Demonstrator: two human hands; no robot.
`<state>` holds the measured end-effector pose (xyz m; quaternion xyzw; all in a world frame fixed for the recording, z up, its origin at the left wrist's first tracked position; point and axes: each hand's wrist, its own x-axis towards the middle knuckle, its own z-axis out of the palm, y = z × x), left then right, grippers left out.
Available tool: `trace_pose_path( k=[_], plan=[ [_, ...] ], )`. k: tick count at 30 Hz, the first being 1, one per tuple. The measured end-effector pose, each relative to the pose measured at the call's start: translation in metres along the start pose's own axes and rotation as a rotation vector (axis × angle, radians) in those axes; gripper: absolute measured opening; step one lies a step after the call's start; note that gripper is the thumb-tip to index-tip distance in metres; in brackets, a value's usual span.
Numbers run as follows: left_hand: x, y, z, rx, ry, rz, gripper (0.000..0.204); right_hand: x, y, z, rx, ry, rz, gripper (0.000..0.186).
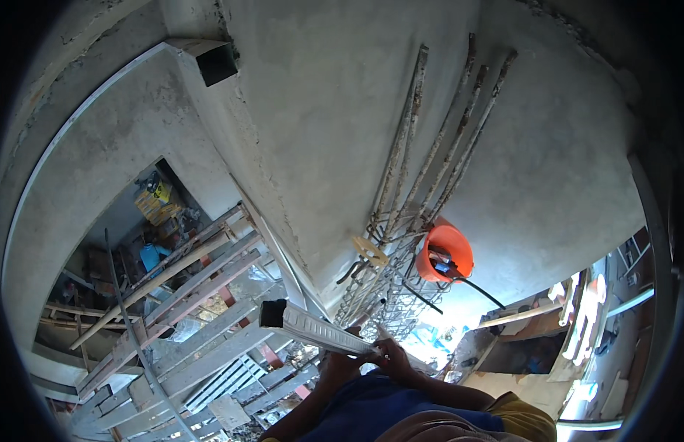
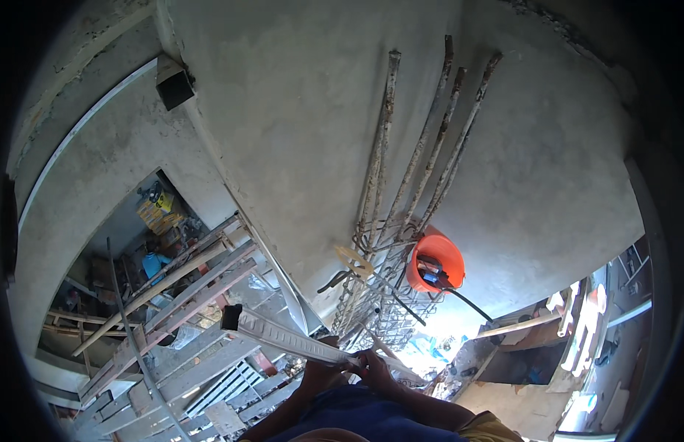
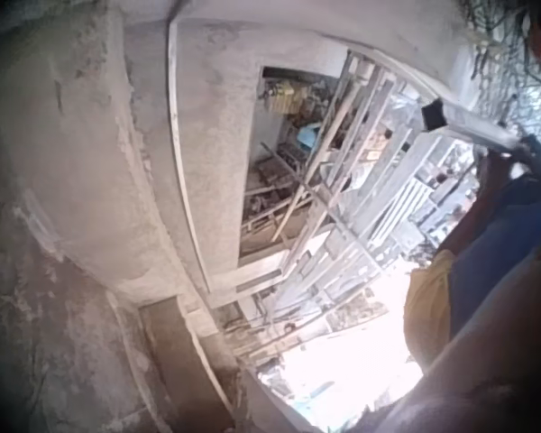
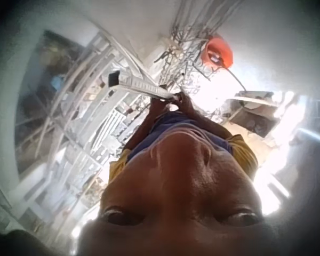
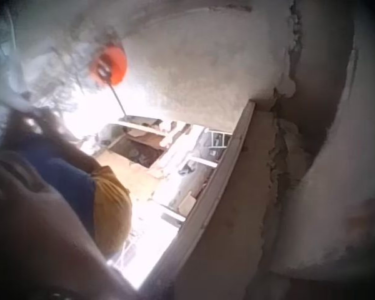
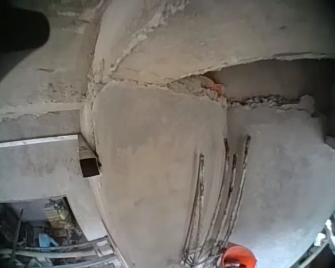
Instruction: Measuring, cutting, and fitting metal ceiling or wall track framing for renovation.
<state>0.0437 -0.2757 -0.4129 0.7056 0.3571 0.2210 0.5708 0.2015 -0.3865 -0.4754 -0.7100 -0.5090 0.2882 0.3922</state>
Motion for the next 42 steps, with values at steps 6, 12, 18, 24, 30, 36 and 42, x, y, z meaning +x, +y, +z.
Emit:
trace_pose_path(
  k=[6, 12, 18, 24, 30, 36, 42],
  plan=[
    [0.014, -0.017, 0.012, 0.198, 0.018, 0.4, 0.07, -0.004, 0.013, -0.009, 0.069, 0.053, 0.028, 0.045],
    [0.026, 0.021, 0.008, 0.311, -0.203, 0.497, 0.067, -0.013, 0.023, -0.008, 0.073, 0.133, -0.021, 0.046],
    [0.023, 0.003, 0.01, 0.03, -0.279, 0.301, 0.054, -0.016, 0.026, 0.009, 0.073, 0.212, 0.073, 0.047],
    [0.046, -0.002, -0.011, -0.041, -0.214, 0.174, 0.055, -0.004, 0.003, -0.001, 0.108, 0.207, 0.17, 0.048],
    [0.07, -0.013, -0.049, 0.089, -0.175, 0.219, 0.054, 0.02, -0.002, -0.003, 0.046, 0.273, 0.215, 0.042],
    [0.09, -0.022, -0.076, 0.047, -0.19, 0.196, 0.056, 0.037, -0.016, -0.009, 0.026, 0.421, 0.188, 0.041],
    [0.117, -0.004, -0.075, 0.185, -0.357, 0.329, 0.057, 0.043, -0.026, -0.013, 0.058, 0.486, 0.338, 0.042]
  ],
)
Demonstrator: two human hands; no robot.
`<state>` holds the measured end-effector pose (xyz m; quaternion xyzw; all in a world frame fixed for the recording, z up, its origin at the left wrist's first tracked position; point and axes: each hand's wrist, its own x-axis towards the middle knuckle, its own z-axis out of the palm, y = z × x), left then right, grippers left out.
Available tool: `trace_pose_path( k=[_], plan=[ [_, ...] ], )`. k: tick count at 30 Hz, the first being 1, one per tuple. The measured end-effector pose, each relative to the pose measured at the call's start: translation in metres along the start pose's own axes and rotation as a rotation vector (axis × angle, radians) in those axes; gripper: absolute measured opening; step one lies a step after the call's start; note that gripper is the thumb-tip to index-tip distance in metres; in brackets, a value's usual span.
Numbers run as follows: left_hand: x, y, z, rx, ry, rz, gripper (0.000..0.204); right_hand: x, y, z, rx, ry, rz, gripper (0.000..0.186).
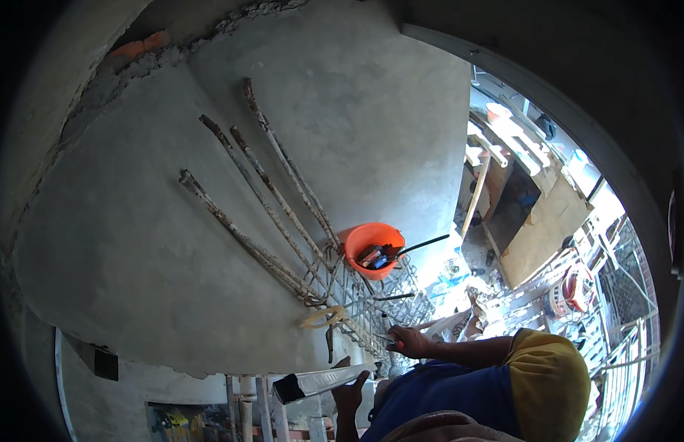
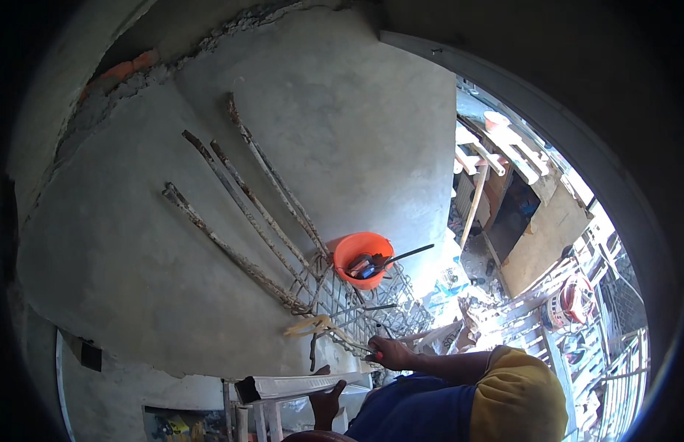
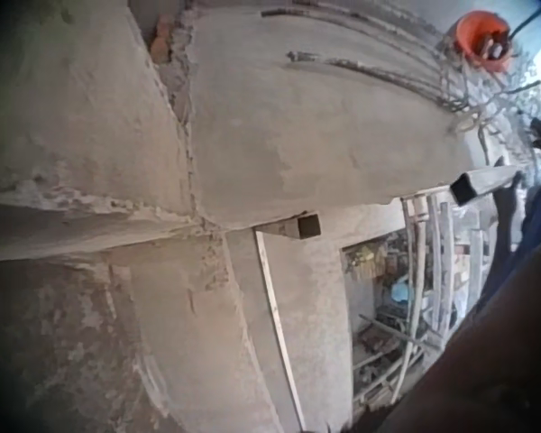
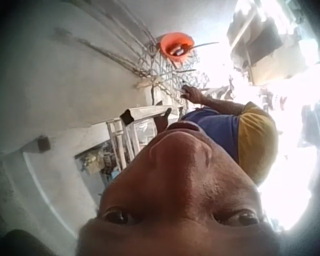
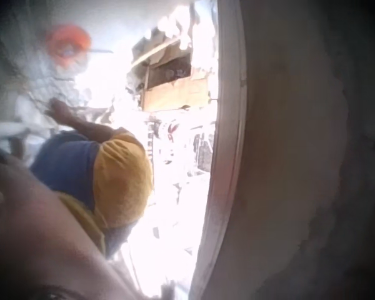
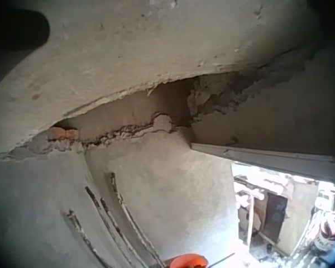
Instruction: Measuring, cutting, and fitting metal ceiling or wall track framing for renovation.
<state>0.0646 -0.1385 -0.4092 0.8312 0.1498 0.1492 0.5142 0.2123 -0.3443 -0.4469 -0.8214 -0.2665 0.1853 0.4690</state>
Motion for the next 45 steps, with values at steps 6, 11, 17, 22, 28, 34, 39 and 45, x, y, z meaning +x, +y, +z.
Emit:
trace_pose_path(
  k=[6, 11, 17, 22, 28, 34, 39, 45],
  plan=[
    [0.032, 0.019, 0.008, 0.048, -0.209, 0.096, 0.059, -0.01, -0.005, 0.007, -0.003, 0.126, 0.084, 0.045],
    [0.058, 0.036, 0.015, -0.067, -0.4, 0.036, 0.061, -0.014, -0.028, -0.036, 0.069, 0.648, 0.101, 0.049],
    [0.083, 0.034, 0.013, -0.017, -0.521, 0.126, 0.065, -0.051, -0.104, -0.166, -0.011, 1.382, 0.024, 0.03],
    [0.099, -0.001, 0.02, 0.064, -0.641, 0.224, 0.065, -0.115, -0.146, -0.224, -0.513, 1.769, -0.435, 0.024],
    [0.106, -0.003, 0.016, -0.052, -0.612, 0.206, 0.061, -0.151, -0.204, -0.254, -1.011, 1.605, -0.852, 0.027],
    [0.108, -0.009, 0.01, -0.027, -0.563, 0.232, 0.065, -0.159, -0.225, -0.246, 0.113, 1.507, -0.79, 0.019],
    [0.112, -0.005, 0.007, -0.042, -0.583, 0.228, 0.062, -0.147, -0.206, -0.235, -0.121, 1.639, -0.755, 0.015],
    [0.118, -0.013, 0.012, -0.096, -0.509, 0.23, 0.063, -0.148, -0.199, -0.235, -0.4, 1.698, -0.547, 0.017]
  ],
)
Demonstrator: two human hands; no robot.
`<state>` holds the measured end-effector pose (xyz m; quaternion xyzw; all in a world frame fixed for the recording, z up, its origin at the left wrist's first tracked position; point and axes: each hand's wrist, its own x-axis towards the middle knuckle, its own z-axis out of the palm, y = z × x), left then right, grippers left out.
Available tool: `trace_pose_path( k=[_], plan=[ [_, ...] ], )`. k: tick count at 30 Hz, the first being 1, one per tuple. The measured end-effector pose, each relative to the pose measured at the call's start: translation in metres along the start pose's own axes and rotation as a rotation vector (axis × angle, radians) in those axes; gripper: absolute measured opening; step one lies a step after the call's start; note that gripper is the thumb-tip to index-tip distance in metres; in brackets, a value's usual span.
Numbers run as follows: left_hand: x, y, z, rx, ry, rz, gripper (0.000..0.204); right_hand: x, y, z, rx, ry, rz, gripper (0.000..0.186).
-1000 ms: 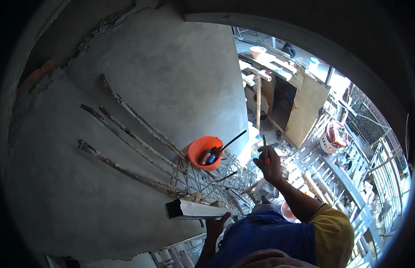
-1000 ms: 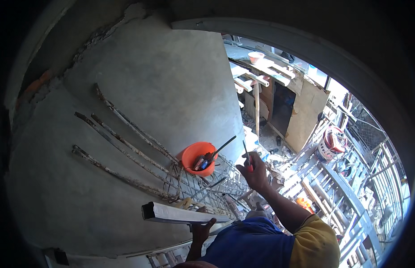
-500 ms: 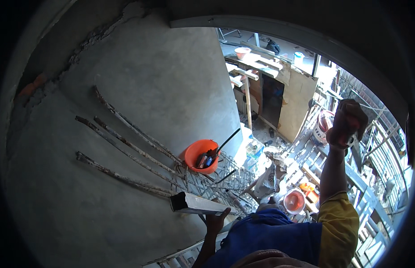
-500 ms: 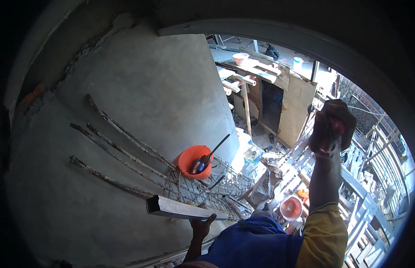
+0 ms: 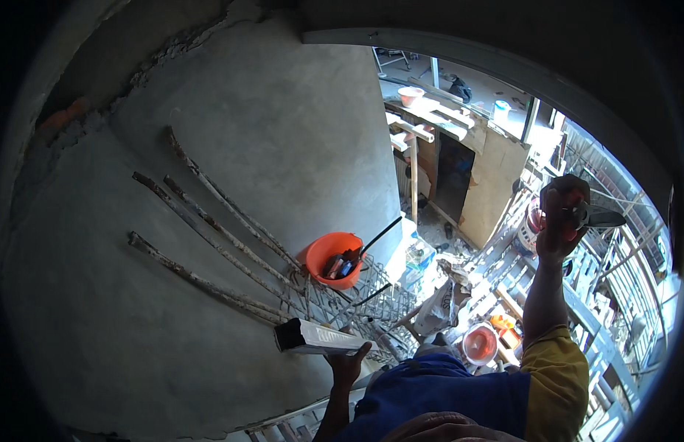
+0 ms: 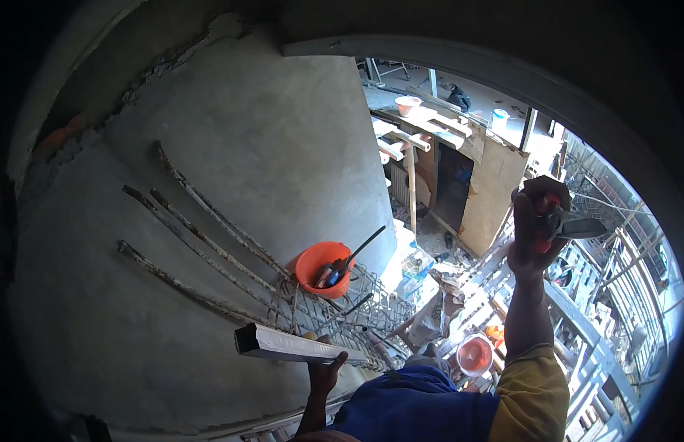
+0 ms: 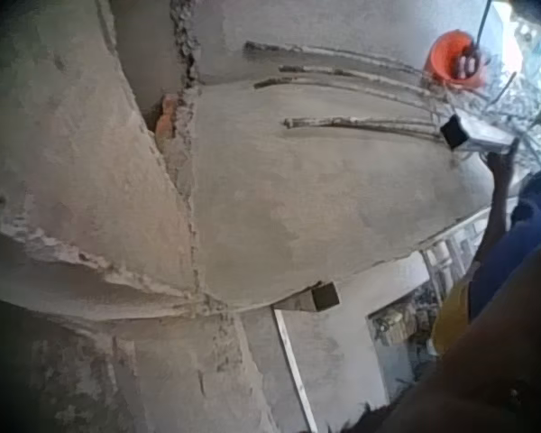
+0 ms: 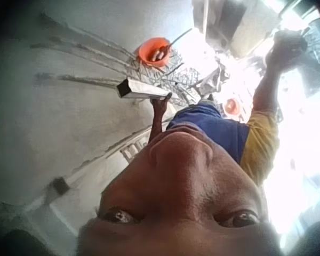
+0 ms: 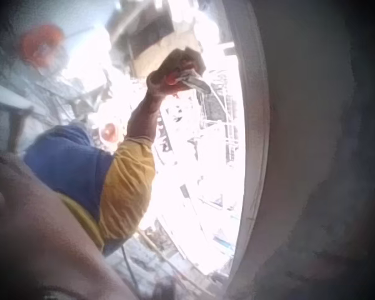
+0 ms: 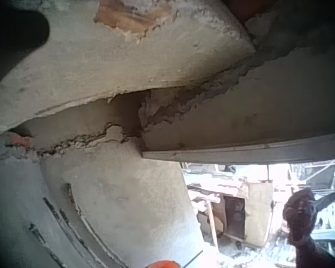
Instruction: Measuring, cutting, and fitting metal ceiling or wall track framing for renovation.
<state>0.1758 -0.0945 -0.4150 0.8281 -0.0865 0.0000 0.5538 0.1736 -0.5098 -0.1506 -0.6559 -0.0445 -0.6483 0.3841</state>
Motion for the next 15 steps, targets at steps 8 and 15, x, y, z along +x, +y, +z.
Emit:
trace_pose_path(
  k=[8, 15],
  plan=[
    [-0.001, 0.012, 0.005, 0.095, 0.043, 0.074, 0.061, 0.01, -0.004, 0.003, -0.113, 0.029, -0.181, 0.016],
    [0.002, 0.018, 0.011, 0.148, -0.07, -0.007, 0.062, -0.006, -0.005, -0.01, 0.373, 0.001, 0.22, 0.017]
  ],
)
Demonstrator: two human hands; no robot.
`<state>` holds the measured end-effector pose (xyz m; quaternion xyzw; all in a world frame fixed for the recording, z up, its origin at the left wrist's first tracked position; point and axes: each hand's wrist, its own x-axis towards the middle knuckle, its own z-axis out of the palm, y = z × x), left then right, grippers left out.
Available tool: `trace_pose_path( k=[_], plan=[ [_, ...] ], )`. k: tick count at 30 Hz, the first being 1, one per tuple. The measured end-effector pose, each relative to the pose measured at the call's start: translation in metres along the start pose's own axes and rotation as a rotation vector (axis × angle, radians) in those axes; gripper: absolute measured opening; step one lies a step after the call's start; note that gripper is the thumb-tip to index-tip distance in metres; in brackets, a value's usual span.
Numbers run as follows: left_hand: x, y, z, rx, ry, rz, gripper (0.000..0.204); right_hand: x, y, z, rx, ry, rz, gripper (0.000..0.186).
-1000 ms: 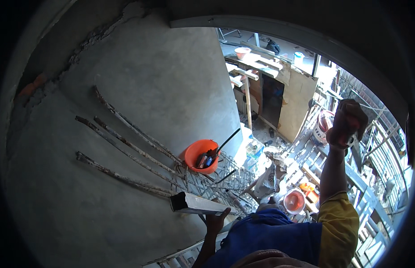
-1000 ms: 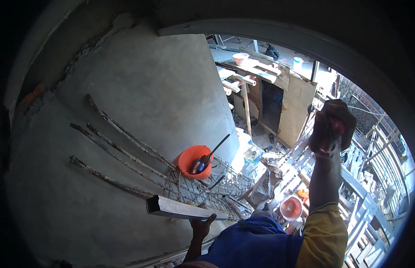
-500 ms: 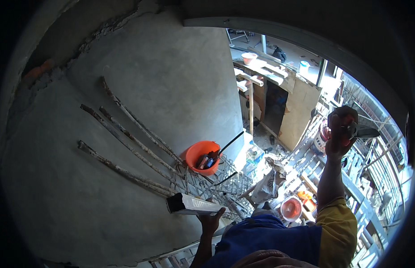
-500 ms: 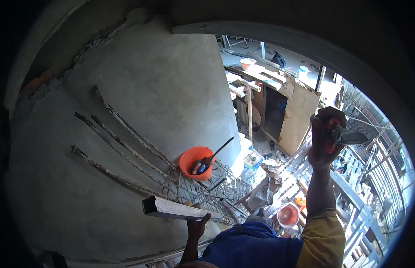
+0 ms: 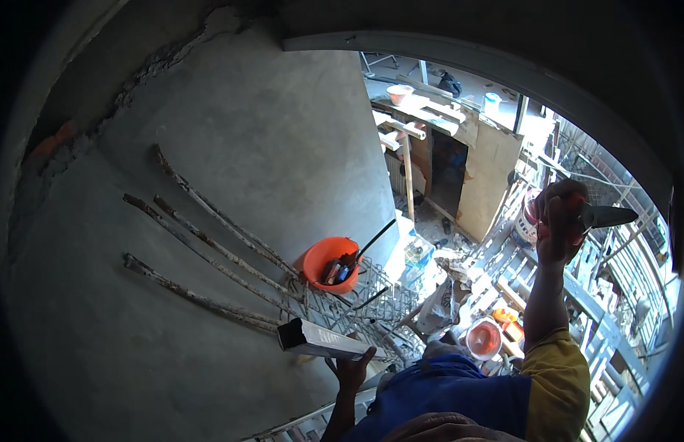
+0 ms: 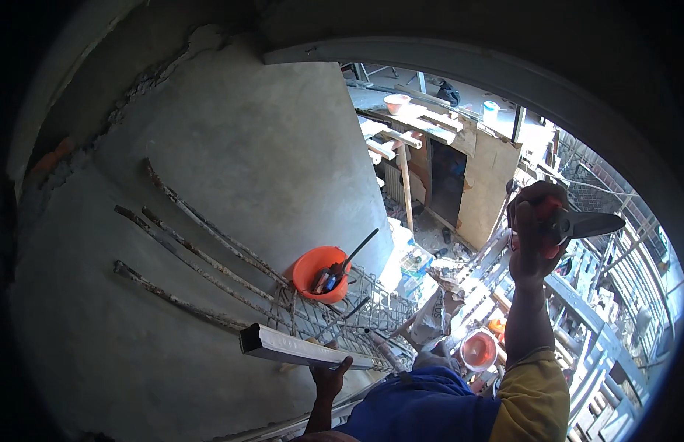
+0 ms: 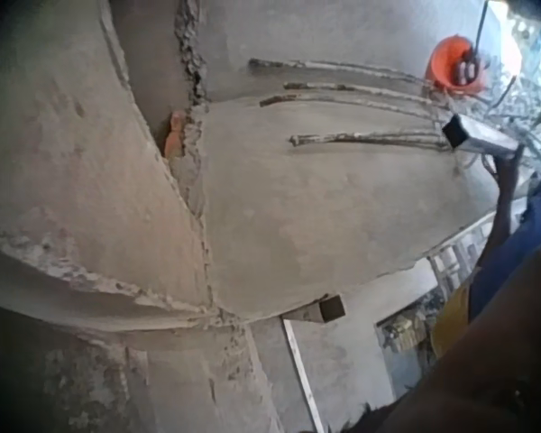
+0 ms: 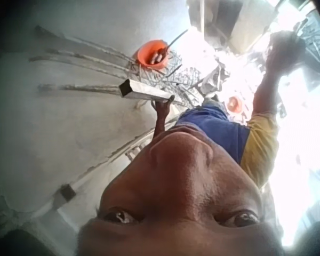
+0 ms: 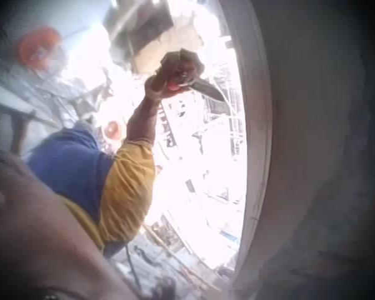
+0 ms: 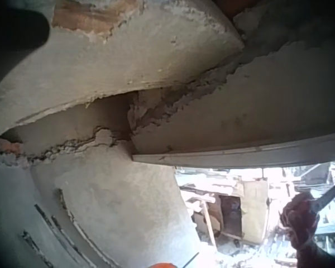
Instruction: Measuring, cutting, and fitting metal ceiling or wall track framing for renovation.
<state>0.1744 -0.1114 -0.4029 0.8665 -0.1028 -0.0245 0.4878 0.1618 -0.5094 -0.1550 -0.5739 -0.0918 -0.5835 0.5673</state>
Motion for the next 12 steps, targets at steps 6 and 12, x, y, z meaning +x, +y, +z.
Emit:
trace_pose_path(
  k=[6, 12],
  plan=[
    [0.011, 0.023, 0.017, -0.269, -0.054, -0.063, 0.064, -0.014, 0.012, -0.024, -0.486, -0.086, -0.053, 0.02],
    [0.028, 0.04, 0.043, -0.174, -0.127, -0.051, 0.056, 0.018, -0.003, -0.046, -0.243, -0.14, -0.419, 0.023]
  ],
)
